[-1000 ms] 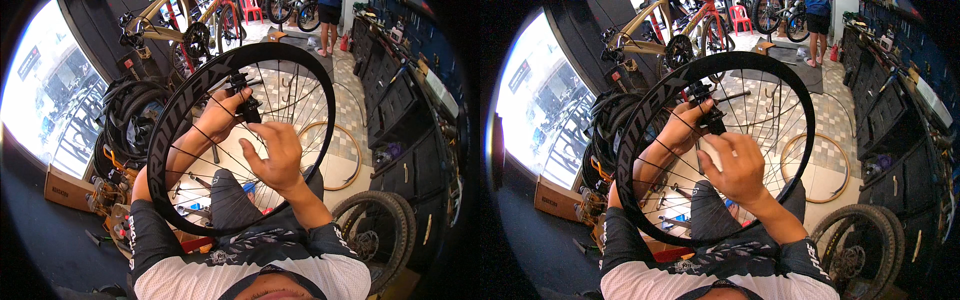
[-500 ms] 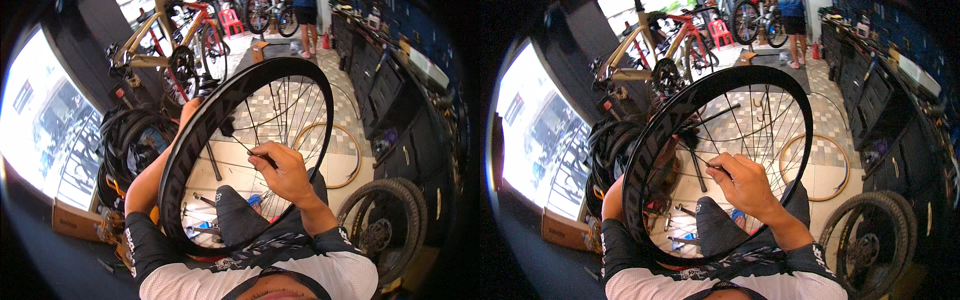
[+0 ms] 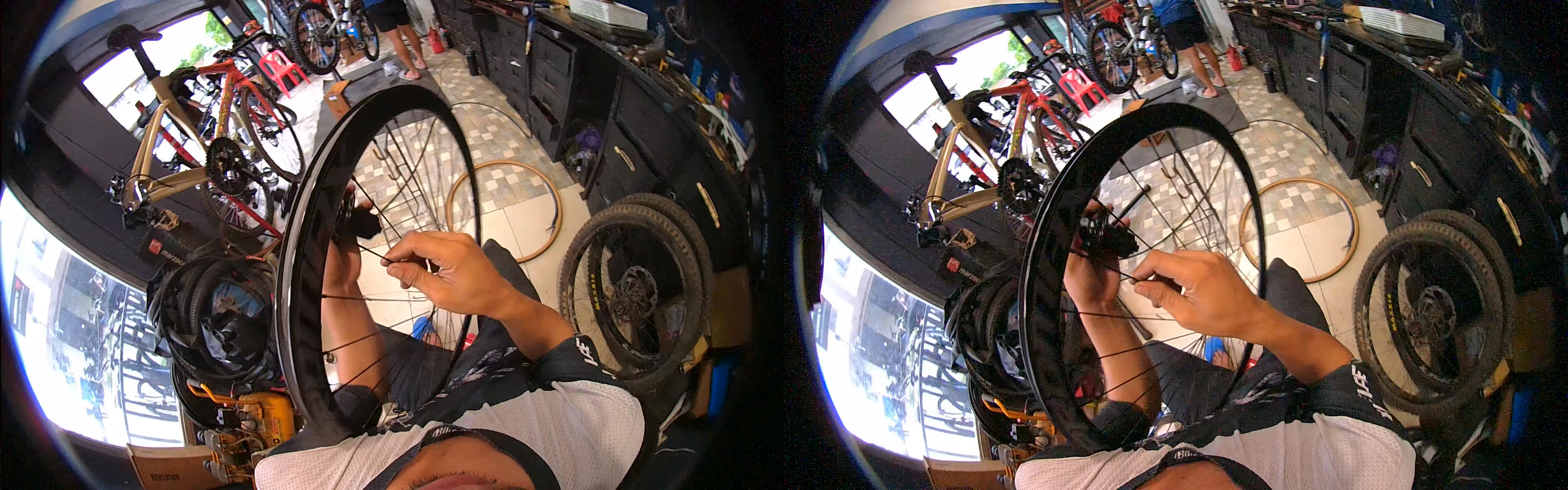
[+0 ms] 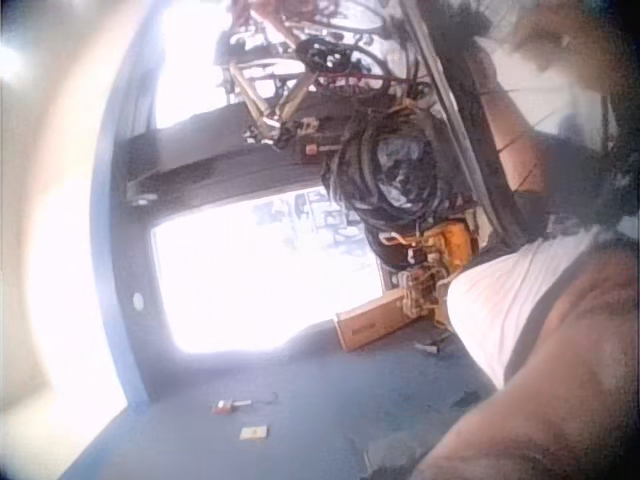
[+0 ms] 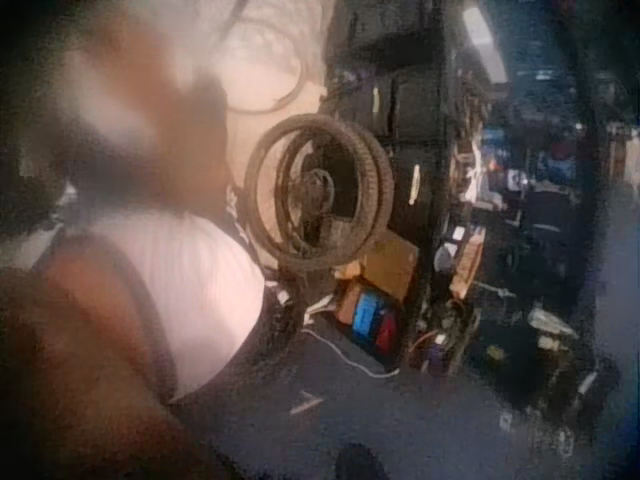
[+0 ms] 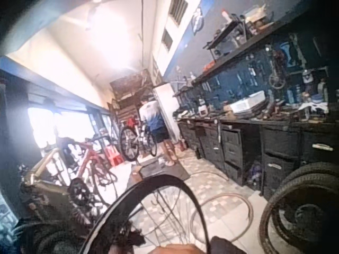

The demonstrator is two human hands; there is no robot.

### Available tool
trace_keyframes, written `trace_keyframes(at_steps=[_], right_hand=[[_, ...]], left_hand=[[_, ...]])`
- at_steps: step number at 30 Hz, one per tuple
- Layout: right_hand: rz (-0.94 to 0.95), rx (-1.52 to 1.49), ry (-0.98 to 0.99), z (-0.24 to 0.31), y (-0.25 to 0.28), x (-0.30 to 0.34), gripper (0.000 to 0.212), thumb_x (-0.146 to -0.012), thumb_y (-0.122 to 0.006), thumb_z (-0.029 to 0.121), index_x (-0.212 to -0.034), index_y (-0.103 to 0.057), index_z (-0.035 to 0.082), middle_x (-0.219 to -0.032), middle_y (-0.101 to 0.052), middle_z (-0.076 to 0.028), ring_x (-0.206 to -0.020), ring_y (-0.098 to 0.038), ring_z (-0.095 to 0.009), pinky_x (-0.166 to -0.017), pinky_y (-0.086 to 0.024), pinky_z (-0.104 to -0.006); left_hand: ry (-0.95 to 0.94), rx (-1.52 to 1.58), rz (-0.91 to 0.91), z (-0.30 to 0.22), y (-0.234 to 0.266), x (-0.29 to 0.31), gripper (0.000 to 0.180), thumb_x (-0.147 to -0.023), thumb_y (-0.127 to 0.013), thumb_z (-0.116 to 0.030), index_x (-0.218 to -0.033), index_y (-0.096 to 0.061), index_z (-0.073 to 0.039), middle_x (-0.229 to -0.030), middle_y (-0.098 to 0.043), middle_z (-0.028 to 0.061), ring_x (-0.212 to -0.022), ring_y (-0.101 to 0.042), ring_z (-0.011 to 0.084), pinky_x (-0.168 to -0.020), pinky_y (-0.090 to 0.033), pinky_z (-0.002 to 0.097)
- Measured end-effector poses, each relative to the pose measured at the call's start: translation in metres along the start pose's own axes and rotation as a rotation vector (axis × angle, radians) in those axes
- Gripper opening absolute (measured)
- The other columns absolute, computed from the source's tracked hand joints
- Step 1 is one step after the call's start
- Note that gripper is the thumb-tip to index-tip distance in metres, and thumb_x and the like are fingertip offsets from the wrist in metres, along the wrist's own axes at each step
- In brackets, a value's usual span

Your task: The person assembles a bicycle wheel by attaching a disc brake rotor to the hub and threading spokes through the rim. The person works on the wheel while sitting on the floor in a bicycle repair shop.

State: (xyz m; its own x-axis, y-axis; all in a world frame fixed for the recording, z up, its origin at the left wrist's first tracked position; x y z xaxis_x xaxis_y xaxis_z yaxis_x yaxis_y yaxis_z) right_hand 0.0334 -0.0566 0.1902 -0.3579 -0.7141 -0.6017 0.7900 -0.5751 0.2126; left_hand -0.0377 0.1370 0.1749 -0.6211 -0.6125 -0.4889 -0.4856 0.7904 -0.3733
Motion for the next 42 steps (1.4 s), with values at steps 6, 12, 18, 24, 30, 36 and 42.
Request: trace_keyframes(at_steps=[6,12,18,24,30,36,42], right_hand=[[0.03,-0.016,-0.014,-0.011,-0.002,0.0,0.014,-0.096,-0.071,0.007,-0.107,-0.068,0.0,-0.084,-0.071,-0.009,-0.071,-0.071,-0.016,-0.064,-0.053,-0.0289],[0.219,0.067,0.082,-0.014,-0.01,-0.018,0.022,-0.099,-0.061,0.011,-0.118,-0.07,0.003,-0.086,-0.072,-0.012,-0.078,-0.073,-0.025,-0.071,-0.056,-0.0348],[0.277,0.209,-0.003,-0.027,0.0,-0.025,0.02,-0.095,-0.067,0.011,-0.114,-0.072,0.005,-0.09,-0.075,-0.014,-0.079,-0.074,-0.03,-0.069,-0.056,-0.0366],[0.194,0.19,-0.048,-0.027,0.006,-0.027,0.017,-0.09,-0.077,0.02,-0.097,-0.07,0.006,-0.083,-0.072,-0.014,-0.074,-0.071,-0.034,-0.066,-0.053,-0.0412],[0.145,0.175,-0.033,-0.032,0.009,-0.021,0.026,-0.084,-0.085,0.02,-0.084,-0.064,0.003,-0.077,-0.07,-0.01,-0.068,-0.068,-0.024,-0.063,-0.052,-0.0349],[0.149,0.026,-0.12,-0.042,0.01,-0.019,0.029,-0.083,-0.088,0.016,-0.085,-0.062,0.002,-0.075,-0.068,-0.006,-0.066,-0.063,-0.012,-0.062,-0.05,-0.0282],[0.278,-0.214,-0.153,-0.053,0.01,-0.017,0.023,-0.092,-0.078,0.018,-0.103,-0.067,0.002,-0.086,-0.072,-0.008,-0.076,-0.069,-0.015,-0.071,-0.055,-0.0324]], left_hand=[[0.132,-0.031,-0.324,0.02,-0.016,0.03,0.031,-0.107,-0.055,-0.034,-0.109,-0.065,-0.004,-0.103,-0.066,0.0084,-0.097,-0.068,0.024,-0.081,-0.058,0.0408],[0.065,-0.005,-0.416,0.019,0.004,0.036,0.026,-0.101,-0.064,-0.026,-0.097,-0.064,-0.001,-0.092,-0.066,0.0101,-0.089,-0.069,0.026,-0.066,-0.061,0.0388],[0.009,0.108,-0.134,0.003,0.015,0.044,0.023,-0.1,-0.066,-0.026,-0.103,-0.064,-0.004,-0.101,-0.064,0.0089,-0.106,-0.065,0.0271,-0.086,-0.06,0.045],[-0.018,0.102,-0.215,-0.01,-0.015,0.048,0.025,-0.097,-0.071,-0.016,-0.116,-0.066,-0.001,-0.108,-0.069,0.0125,-0.11,-0.065,0.0269,-0.095,-0.056,0.0461],[-0.039,0.163,-0.155,-0.01,-0.021,0.043,0.037,-0.097,-0.071,-0.021,-0.126,-0.063,0.0,-0.115,-0.066,0.0127,-0.109,-0.064,0.0273,-0.099,-0.053,0.043],[-0.078,0.036,-0.121,-0.016,-0.034,0.033,0.039,-0.094,-0.074,-0.018,-0.127,-0.063,0.0,-0.113,-0.067,0.0125,-0.11,-0.063,0.0261,-0.101,-0.052,0.0442],[-0.037,0.005,-0.048,-0.018,-0.048,0.023,0.031,-0.09,-0.077,-0.019,-0.113,-0.066,-0.002,-0.103,-0.065,0.0092,-0.105,-0.061,0.0248,-0.104,-0.048,0.0431]])
Point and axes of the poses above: each hand's wrist, its own x-axis away from the middle knuckle, its own y-axis out of the back of the hand, z = x × y, the point moved 6 cm from there along -x, towards the middle knuckle
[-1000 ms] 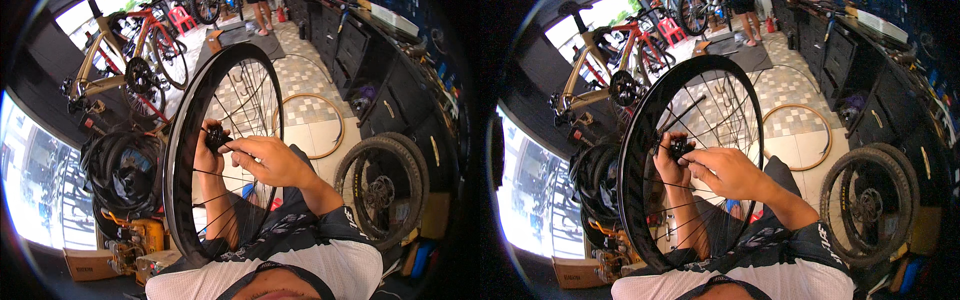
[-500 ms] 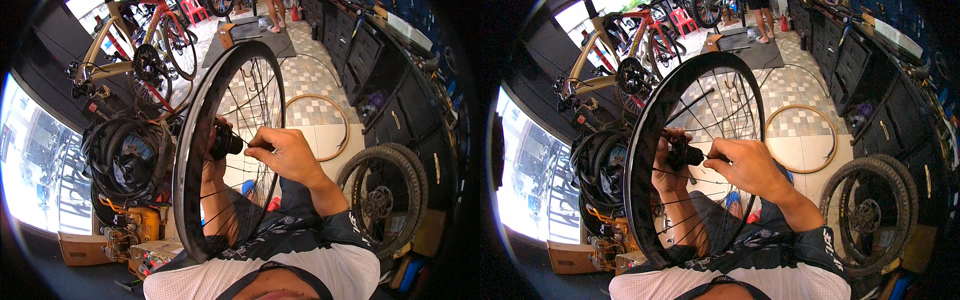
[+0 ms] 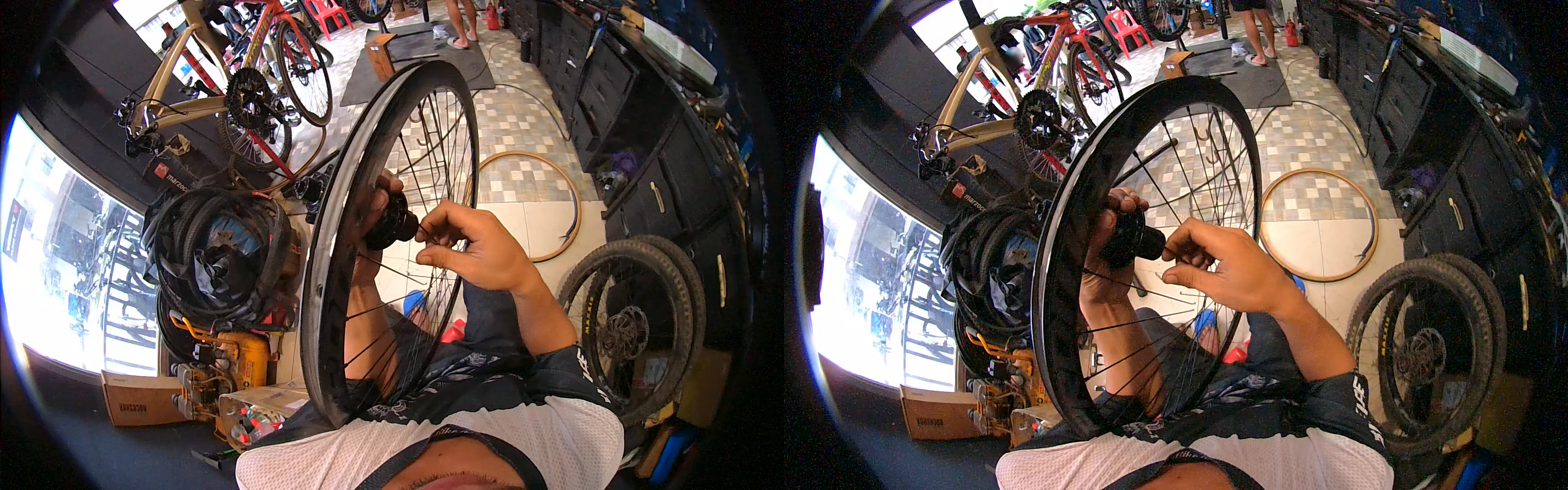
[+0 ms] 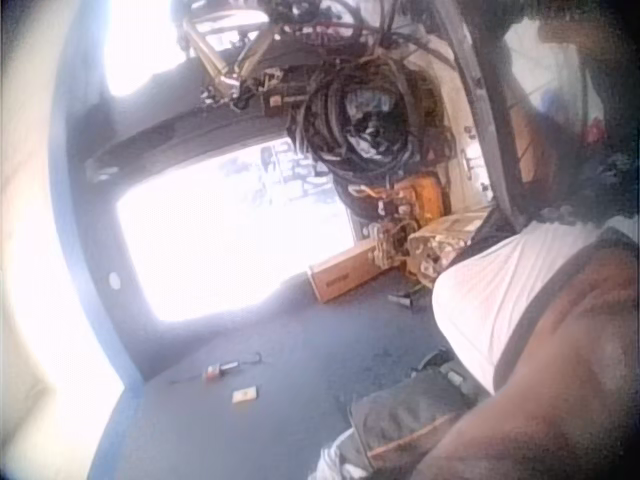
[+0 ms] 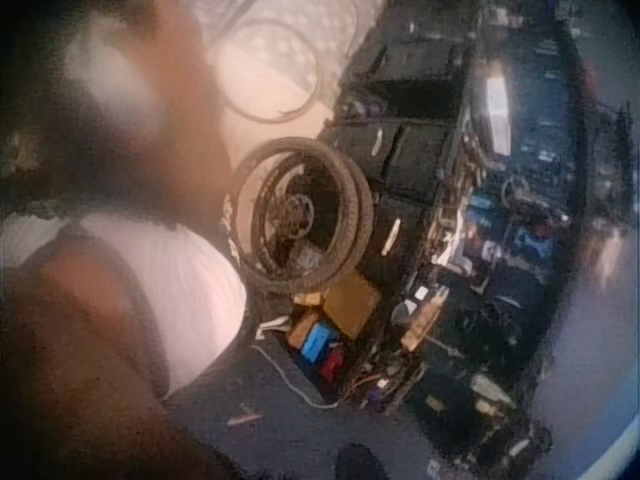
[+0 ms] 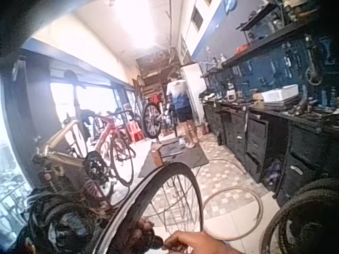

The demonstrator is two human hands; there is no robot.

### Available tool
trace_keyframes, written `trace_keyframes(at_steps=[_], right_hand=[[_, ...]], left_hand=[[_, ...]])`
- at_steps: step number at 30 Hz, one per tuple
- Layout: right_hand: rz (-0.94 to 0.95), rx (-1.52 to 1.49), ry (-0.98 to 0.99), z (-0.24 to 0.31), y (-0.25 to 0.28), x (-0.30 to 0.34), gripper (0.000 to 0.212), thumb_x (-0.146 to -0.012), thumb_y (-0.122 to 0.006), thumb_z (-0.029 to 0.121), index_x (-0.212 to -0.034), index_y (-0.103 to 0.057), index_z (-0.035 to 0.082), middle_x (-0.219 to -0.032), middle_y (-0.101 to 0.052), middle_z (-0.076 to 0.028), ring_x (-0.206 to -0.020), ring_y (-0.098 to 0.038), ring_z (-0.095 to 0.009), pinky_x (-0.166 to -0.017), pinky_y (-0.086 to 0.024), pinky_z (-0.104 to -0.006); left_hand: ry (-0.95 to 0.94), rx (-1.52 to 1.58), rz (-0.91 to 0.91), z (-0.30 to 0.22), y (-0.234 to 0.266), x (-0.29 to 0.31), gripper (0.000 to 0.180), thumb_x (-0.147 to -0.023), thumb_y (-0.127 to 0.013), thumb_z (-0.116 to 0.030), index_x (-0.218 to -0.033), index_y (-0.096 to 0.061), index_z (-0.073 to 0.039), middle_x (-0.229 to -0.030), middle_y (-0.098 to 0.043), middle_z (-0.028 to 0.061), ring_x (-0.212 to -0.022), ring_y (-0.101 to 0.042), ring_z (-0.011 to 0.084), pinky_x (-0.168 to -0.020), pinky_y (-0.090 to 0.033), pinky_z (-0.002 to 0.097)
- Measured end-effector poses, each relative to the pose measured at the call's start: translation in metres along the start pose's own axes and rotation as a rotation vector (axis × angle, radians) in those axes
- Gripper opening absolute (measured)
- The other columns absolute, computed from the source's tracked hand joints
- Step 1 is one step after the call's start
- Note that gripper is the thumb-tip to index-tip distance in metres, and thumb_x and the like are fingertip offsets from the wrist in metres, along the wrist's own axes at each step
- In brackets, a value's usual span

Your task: The person assembles a bicycle wheel by attaching a disc brake rotor to the hub and threading spokes through the rim. The person works on the wheel while sitting on the floor in a bicycle repair shop.

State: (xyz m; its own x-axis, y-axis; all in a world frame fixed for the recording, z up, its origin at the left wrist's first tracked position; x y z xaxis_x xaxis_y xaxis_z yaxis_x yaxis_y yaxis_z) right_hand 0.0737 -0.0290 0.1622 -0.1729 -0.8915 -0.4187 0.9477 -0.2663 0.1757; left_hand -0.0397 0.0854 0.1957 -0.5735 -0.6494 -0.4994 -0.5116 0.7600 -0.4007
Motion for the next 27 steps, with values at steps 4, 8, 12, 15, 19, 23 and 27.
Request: trace_keyframes(at_steps=[4,8,12,15,19,23,27], right_hand=[[0.082,-0.148,-0.014,-0.001,0.005,0.005,0.02,-0.099,-0.067,0.014,-0.115,-0.069,0.001,-0.091,-0.074,-0.009,-0.079,-0.071,-0.016,-0.074,-0.057,-0.032],[0.052,0.09,0.039,0.014,0.008,0.002,0.017,-0.098,-0.066,0.012,-0.11,-0.072,0.001,-0.084,-0.076,-0.01,-0.077,-0.075,-0.019,-0.071,-0.058,-0.0309],[-0.074,0.157,0.015,0.015,0.021,0.007,0.013,-0.091,-0.076,0.012,-0.098,-0.072,0.002,-0.083,-0.076,-0.012,-0.075,-0.075,-0.018,-0.069,-0.057,-0.0307],[-0.098,0.161,0.012,0.018,0.017,0.006,0.017,-0.086,-0.083,0.011,-0.093,-0.07,0.0,-0.079,-0.073,-0.008,-0.07,-0.069,-0.013,-0.064,-0.054,-0.0272],[-0.128,0.206,-0.051,0.015,0.017,0.008,0.022,-0.086,-0.085,0.011,-0.095,-0.069,0.0,-0.078,-0.07,-0.005,-0.07,-0.066,-0.01,-0.063,-0.052,-0.0256],[-0.031,-0.006,-0.044,0.004,0.012,0.011,0.023,-0.091,-0.078,0.015,-0.107,-0.07,0.001,-0.083,-0.074,-0.009,-0.074,-0.07,-0.015,-0.068,-0.056,-0.0293],[0.056,0.046,0.012,0.011,0.01,0.008,0.016,-0.095,-0.073,0.008,-0.109,-0.073,-0.002,-0.084,-0.075,-0.009,-0.076,-0.072,-0.013,-0.07,-0.057,-0.027]], left_hand=[[0.013,-0.033,-0.025,0.003,-0.002,-0.003,0.027,-0.09,-0.077,-0.019,-0.108,-0.065,-0.003,-0.099,-0.063,0.0078,-0.104,-0.059,0.0241,-0.102,-0.048,0.041],[-0.017,-0.067,-0.028,-0.002,0.0,-0.001,0.026,-0.091,-0.076,-0.02,-0.107,-0.064,-0.004,-0.099,-0.062,0.007,-0.103,-0.058,0.023,-0.101,-0.047,0.0402],[-0.018,-0.073,0.03,0.011,-0.006,-0.007,0.026,-0.092,-0.076,-0.02,-0.108,-0.064,-0.005,-0.099,-0.062,0.006,-0.103,-0.056,0.0214,-0.1,-0.046,0.0401],[-0.034,-0.059,0.005,0.004,-0.007,-0.003,0.025,-0.092,-0.076,-0.02,-0.108,-0.064,-0.005,-0.099,-0.062,0.0058,-0.103,-0.057,0.0213,-0.1,-0.046,0.04],[-0.023,-0.027,0.023,0.007,-0.008,-0.004,0.026,-0.091,-0.076,-0.02,-0.108,-0.065,-0.004,-0.099,-0.062,0.006,-0.102,-0.058,0.0218,-0.1,-0.047,0.0402],[0.004,0.046,0.015,0.007,-0.007,-0.006,0.027,-0.09,-0.077,-0.019,-0.109,-0.065,-0.003,-0.097,-0.062,0.0066,-0.102,-0.059,0.0226,-0.099,-0.048,0.0402],[-0.007,0.003,-0.076,-0.001,-0.01,0.003,0.028,-0.09,-0.077,-0.02,-0.109,-0.065,-0.002,-0.097,-0.062,0.0072,-0.102,-0.059,0.0233,-0.1,-0.049,0.0399]])
Point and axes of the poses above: each hand's wrist, its own x-axis away from the middle knuckle, its own y-axis out of the back of the hand, z = x × y, the point moved 6 cm from there along -x, towards the middle knuckle
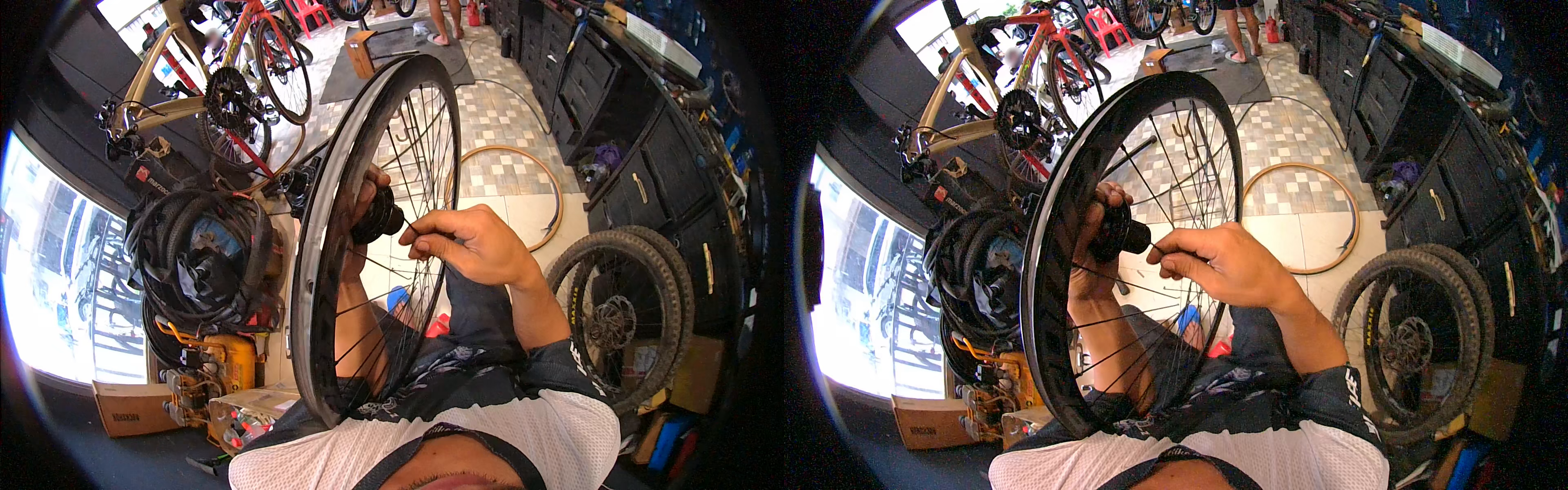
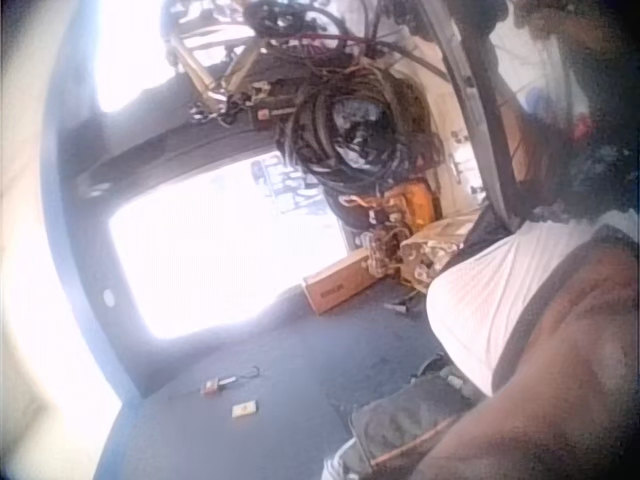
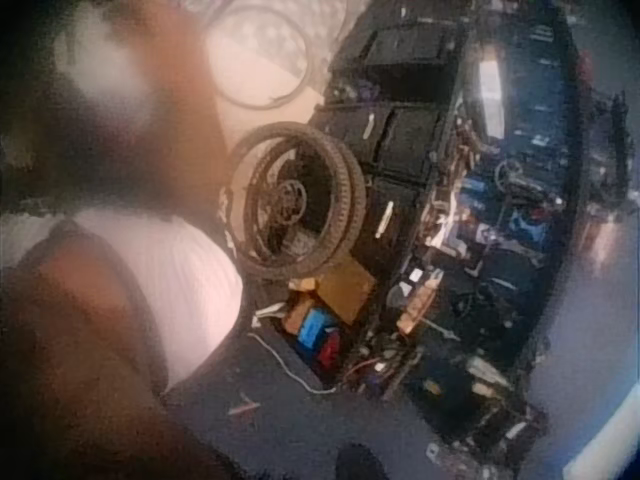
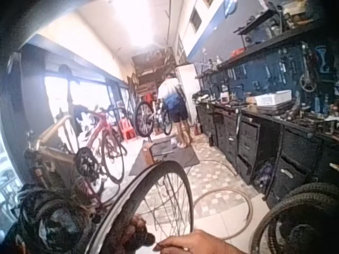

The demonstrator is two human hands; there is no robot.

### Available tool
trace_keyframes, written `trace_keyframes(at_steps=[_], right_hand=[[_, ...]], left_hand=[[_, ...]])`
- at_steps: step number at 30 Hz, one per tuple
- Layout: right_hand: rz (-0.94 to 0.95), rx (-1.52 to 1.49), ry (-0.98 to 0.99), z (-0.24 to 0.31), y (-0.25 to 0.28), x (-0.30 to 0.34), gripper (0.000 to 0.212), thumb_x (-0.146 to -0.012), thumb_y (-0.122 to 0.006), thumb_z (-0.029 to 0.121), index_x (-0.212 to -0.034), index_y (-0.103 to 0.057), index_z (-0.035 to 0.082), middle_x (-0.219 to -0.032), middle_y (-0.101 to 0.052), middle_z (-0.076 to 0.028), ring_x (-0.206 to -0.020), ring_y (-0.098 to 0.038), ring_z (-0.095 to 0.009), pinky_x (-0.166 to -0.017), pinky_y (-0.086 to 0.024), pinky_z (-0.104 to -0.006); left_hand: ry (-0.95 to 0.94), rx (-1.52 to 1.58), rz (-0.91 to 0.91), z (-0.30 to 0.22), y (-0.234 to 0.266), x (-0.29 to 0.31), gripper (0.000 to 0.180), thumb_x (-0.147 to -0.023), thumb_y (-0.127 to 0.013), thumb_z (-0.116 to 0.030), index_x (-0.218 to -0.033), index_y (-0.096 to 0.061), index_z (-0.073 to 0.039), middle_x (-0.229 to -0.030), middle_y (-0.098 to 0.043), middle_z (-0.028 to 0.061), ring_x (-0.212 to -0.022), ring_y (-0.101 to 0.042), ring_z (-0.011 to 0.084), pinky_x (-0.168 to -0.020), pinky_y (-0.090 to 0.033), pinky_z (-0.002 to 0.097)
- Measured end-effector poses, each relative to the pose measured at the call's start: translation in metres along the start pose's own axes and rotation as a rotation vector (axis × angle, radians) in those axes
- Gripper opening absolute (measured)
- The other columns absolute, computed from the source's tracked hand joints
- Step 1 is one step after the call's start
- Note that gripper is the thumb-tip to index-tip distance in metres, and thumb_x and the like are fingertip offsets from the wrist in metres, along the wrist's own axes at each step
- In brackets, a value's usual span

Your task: The person assembles a bicycle wheel by attaching a disc brake rotor to the hub and threading spokes through the rim. The person works on the wheel while sitting on the floor in a bicycle repair shop.

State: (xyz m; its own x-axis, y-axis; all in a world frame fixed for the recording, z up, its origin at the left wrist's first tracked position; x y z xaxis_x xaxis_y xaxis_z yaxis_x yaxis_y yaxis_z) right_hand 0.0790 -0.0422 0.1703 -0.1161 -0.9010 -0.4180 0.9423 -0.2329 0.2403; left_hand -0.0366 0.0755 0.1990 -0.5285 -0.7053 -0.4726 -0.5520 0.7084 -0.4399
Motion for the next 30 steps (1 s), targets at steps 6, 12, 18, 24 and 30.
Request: trace_keyframes(at_steps=[6,12,18,24,30], right_hand=[[-0.123,0.119,-0.09,-0.004,0.007,0.006,0.015,-0.09,-0.078,0.011,-0.09,-0.069,0.0,-0.08,-0.074,-0.008,-0.073,-0.07,-0.014,-0.068,-0.055,-0.0273],[-0.214,-0.173,-0.15,-0.052,0.025,0.016,0.019,-0.096,-0.074,0.016,-0.102,-0.062,0.003,-0.088,-0.064,-0.003,-0.079,-0.06,-0.01,-0.072,-0.051,-0.0278],[-0.502,-0.115,-0.003,-0.067,0.041,-0.022,0.027,-0.1,-0.07,0.02,-0.119,-0.068,0.002,-0.091,-0.069,-0.002,-0.079,-0.058,-0.003,-0.074,-0.049,-0.0208],[-0.389,-0.054,0.08,-0.065,0.036,-0.047,0.031,-0.104,-0.062,0.014,-0.13,-0.066,-0.002,-0.111,-0.073,-0.008,-0.101,-0.067,-0.011,-0.087,-0.052,-0.0248],[-0.251,-0.054,-0.045,-0.069,0.024,-0.046,0.02,-0.102,-0.063,0.007,-0.117,-0.071,-0.005,-0.099,-0.075,-0.007,-0.094,-0.069,-0.012,-0.087,-0.054,-0.0269]], left_hand=[[0.05,0.026,0.085,0.019,0.014,-0.008,0.029,-0.089,-0.078,-0.02,-0.109,-0.065,-0.003,-0.099,-0.062,0.0071,-0.102,-0.059,0.0233,-0.101,-0.048,0.0402],[0.022,-0.023,0.073,0.011,0.006,-0.002,0.026,-0.09,-0.077,-0.02,-0.104,-0.062,-0.005,-0.098,-0.061,0.0074,-0.102,-0.057,0.0245,-0.102,-0.046,0.042],[0.06,0.104,0.124,0.037,0.025,-0.01,0.022,-0.095,-0.071,-0.021,-0.106,-0.061,-0.004,-0.098,-0.06,0.0082,-0.105,-0.057,0.0251,-0.102,-0.045,0.0437],[0.131,-0.012,-0.167,0.054,0.035,-0.018,0.018,-0.091,-0.077,-0.01,-0.103,-0.066,-0.002,-0.093,-0.069,0.0092,-0.089,-0.066,0.0211,-0.083,-0.054,0.0359],[0.197,-0.011,-0.278,0.064,0.037,-0.015,0.015,-0.088,-0.079,-0.007,-0.097,-0.068,-0.002,-0.089,-0.07,0.0078,-0.081,-0.066,0.0188,-0.075,-0.053,0.0323]])
Point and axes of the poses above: each hand's wrist, its own x-axis away from the middle knuckle, its own y-axis out of the back of the hand, z = x × y, the point moved 6 cm from there along -x, towards the middle knuckle
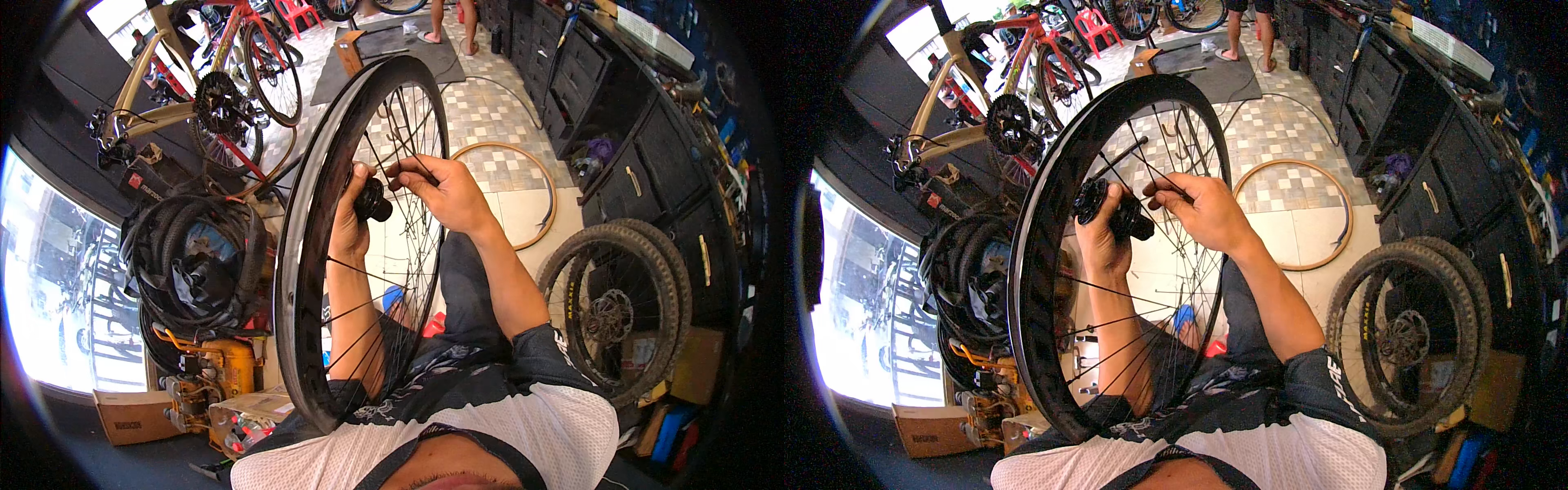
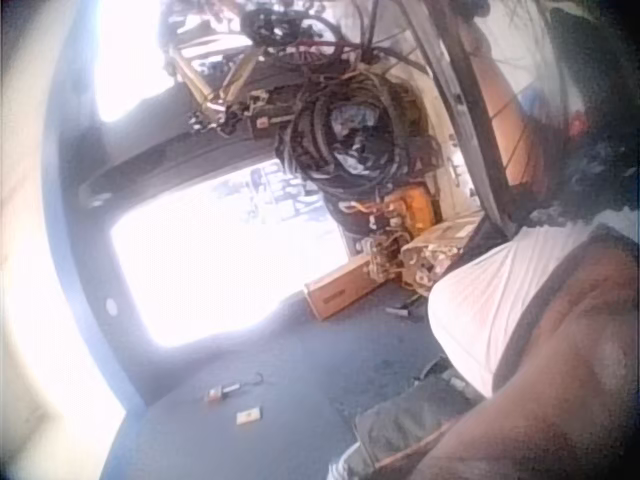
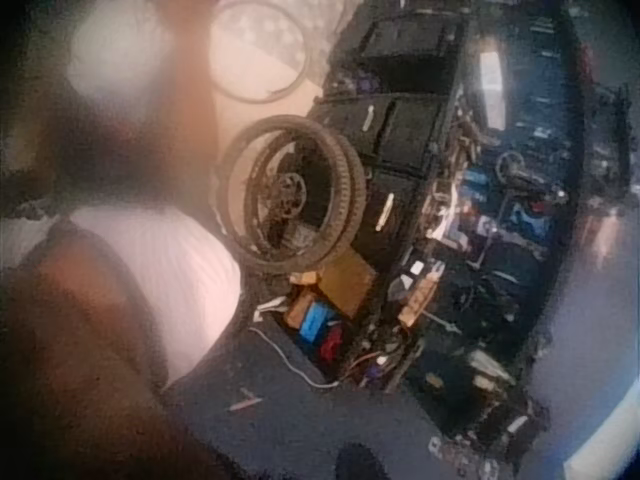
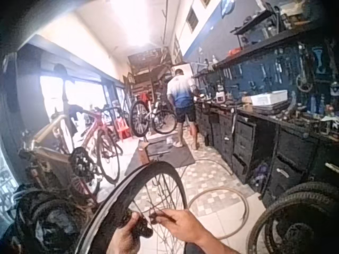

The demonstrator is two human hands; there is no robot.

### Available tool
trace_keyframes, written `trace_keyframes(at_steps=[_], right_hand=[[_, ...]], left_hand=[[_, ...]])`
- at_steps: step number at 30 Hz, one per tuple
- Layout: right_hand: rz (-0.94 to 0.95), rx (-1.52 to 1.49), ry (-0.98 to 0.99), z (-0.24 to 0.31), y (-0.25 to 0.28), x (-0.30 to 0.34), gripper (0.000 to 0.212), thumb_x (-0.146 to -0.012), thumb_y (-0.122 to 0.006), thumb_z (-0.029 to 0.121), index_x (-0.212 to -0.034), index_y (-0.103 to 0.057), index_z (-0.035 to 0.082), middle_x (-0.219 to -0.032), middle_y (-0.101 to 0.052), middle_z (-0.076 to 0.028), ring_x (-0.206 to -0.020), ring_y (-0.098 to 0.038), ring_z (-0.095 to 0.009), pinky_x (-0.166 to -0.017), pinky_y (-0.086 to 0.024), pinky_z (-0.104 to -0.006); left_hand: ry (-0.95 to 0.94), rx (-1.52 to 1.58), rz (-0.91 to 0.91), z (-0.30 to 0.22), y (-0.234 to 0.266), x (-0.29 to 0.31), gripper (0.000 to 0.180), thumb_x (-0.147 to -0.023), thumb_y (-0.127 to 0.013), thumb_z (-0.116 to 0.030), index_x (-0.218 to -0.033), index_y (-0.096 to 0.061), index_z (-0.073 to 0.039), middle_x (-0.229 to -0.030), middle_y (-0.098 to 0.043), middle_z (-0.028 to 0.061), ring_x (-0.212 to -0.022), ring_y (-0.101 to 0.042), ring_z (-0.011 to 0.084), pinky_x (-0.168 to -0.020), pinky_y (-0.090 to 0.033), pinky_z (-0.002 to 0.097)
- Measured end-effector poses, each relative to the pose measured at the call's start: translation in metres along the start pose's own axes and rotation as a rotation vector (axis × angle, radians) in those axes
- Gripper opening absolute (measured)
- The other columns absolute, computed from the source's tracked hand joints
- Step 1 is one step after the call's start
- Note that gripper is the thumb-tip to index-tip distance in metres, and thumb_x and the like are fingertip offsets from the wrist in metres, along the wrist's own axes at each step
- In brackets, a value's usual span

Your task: The person assembles a bicycle wheel by attaching a disc brake rotor to the hub and threading spokes through the rim. The person works on the wheel while sitting on the floor in a bicycle repair shop.

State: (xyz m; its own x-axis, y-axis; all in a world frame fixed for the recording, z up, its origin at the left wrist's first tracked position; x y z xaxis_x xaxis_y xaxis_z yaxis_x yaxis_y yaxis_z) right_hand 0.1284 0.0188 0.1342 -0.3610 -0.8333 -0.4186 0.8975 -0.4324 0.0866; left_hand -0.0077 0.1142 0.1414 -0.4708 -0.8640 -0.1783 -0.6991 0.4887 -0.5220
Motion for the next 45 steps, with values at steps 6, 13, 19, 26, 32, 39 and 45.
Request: trace_keyframes(at_steps=[6,13,19,26,32,39,45], right_hand=[[-0.097,0.019,-0.031,0.002,0.007,0.008,0.014,-0.094,-0.075,0.005,-0.104,-0.07,-0.003,-0.089,-0.072,-0.004,-0.081,-0.066,-0.007,-0.074,-0.054,-0.0235],[-0.14,0.009,-0.073,-0.007,0.008,0.01,0.02,-0.091,-0.08,0.014,-0.09,-0.064,0.003,-0.075,-0.062,0.003,-0.064,-0.055,-0.004,-0.059,-0.045,-0.0223],[-0.06,-0.47,-0.023,-0.018,-0.01,0.011,0.017,-0.097,-0.074,0.013,-0.107,-0.065,0.002,-0.082,-0.062,0.002,-0.065,-0.054,-0.005,-0.059,-0.045,-0.0225],[-0.029,-0.302,0.001,-0.012,-0.004,0.015,0.017,-0.097,-0.072,0.005,-0.112,-0.07,-0.002,-0.093,-0.072,-0.005,-0.083,-0.066,-0.009,-0.076,-0.053,-0.0235],[-0.108,-0.299,-0.022,-0.017,0.002,0.02,0.015,-0.09,-0.08,0.006,-0.096,-0.068,0.0,-0.086,-0.071,-0.002,-0.078,-0.064,-0.007,-0.072,-0.052,-0.0227],[-0.099,-0.159,-0.122,-0.035,-0.002,0.037,0.018,-0.092,-0.08,0.009,-0.095,-0.062,0.006,-0.079,-0.059,0.006,-0.069,-0.049,0.0,-0.062,-0.041,-0.0175],[-0.203,-0.09,-0.048,-0.06,0.014,0.042,0.017,-0.106,-0.06,0.016,-0.113,-0.063,0.002,-0.086,-0.06,0.003,-0.077,-0.051,-0.005,-0.068,-0.043,-0.0217]], left_hand=[[-0.01,0.042,0.008,0.003,-0.001,-0.002,0.014,-0.089,-0.078,-0.006,-0.097,-0.068,-0.002,-0.088,-0.069,0.0075,-0.08,-0.066,0.0185,-0.075,-0.053,0.0319],[0.021,0.043,-0.046,0.003,-0.004,0.001,0.013,-0.09,-0.077,-0.006,-0.097,-0.067,-0.002,-0.086,-0.068,0.007,-0.078,-0.065,0.0176,-0.073,-0.052,0.0316],[0.034,0.067,-0.03,0.008,0.001,-0.002,0.014,-0.09,-0.077,-0.005,-0.098,-0.067,-0.002,-0.087,-0.069,0.0072,-0.08,-0.067,0.0184,-0.075,-0.054,0.0326],[0.097,0.078,-0.057,0.022,0.009,-0.006,0.015,-0.091,-0.076,-0.006,-0.102,-0.067,-0.002,-0.09,-0.071,0.0079,-0.083,-0.069,0.0191,-0.075,-0.055,0.0337],[0.166,0.169,0.025,0.036,0.014,-0.012,0.015,-0.093,-0.075,-0.01,-0.104,-0.068,-0.001,-0.096,-0.072,0.0077,-0.086,-0.07,0.0188,-0.078,-0.057,0.0346],[0.15,0.194,0.033,0.039,0.017,-0.014,0.023,-0.093,-0.071,-0.012,-0.111,-0.068,0.003,-0.103,-0.072,0.0104,-0.096,-0.07,0.0234,-0.088,-0.058,0.0427],[0.35,0.534,0.242,0.067,0.003,-0.013,0.042,-0.093,-0.059,-0.014,-0.131,-0.059,0.005,-0.121,-0.067,0.019,-0.117,-0.063,0.0358,-0.112,-0.046,0.0512]])
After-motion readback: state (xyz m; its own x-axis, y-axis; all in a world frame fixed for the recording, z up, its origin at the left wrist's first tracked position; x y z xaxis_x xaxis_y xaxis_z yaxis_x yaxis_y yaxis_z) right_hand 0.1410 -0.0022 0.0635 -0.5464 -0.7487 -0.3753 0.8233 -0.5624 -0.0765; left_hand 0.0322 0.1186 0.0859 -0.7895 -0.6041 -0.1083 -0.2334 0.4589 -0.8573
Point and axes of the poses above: each hand's wrist, its own x-axis away from the middle knuckle, its own y-axis out of the back of the hand, z = x × y, the point moved 6 cm from there along -x, towards the middle knuckle
